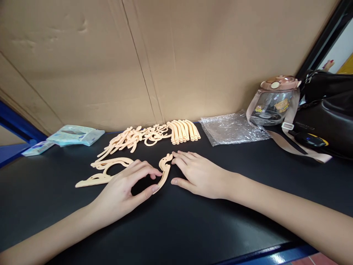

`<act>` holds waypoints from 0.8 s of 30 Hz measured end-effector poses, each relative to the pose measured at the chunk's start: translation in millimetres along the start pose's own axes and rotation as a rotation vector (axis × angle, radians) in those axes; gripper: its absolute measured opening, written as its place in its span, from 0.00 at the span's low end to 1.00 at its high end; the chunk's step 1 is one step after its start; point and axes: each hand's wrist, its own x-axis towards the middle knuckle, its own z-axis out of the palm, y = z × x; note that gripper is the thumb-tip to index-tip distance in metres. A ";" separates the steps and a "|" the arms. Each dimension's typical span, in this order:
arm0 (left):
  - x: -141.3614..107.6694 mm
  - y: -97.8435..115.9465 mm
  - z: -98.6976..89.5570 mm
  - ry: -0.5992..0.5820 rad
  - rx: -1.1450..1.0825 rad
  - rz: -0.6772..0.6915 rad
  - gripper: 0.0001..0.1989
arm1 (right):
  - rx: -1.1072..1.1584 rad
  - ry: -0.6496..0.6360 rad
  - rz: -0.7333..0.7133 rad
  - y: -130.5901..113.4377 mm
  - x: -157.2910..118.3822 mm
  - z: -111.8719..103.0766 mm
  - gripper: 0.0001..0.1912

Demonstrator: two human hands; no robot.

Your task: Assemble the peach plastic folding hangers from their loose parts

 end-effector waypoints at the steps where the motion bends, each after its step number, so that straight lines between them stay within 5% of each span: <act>1: 0.0 -1.2 -0.6 -0.003 0.012 0.011 0.07 | 0.013 0.002 0.009 -0.2 0.0 0.0 0.29; 6: 0.4 -6.0 -3.8 -0.035 0.044 0.028 0.07 | 0.067 0.029 0.050 -1.2 1.4 -5.1 0.28; 12: -1.2 -8.1 -4.2 -0.032 0.063 0.059 0.07 | -0.060 0.221 0.072 6.4 19.8 -24.7 0.16; 19: -4.2 -8.9 -4.6 -0.034 0.084 0.088 0.08 | -0.492 0.115 -0.049 24.6 81.6 -26.9 0.12; 24: -5.6 -11.4 -6.5 0.003 0.112 0.108 0.09 | -0.575 0.091 -0.069 31.5 119.6 -13.3 0.12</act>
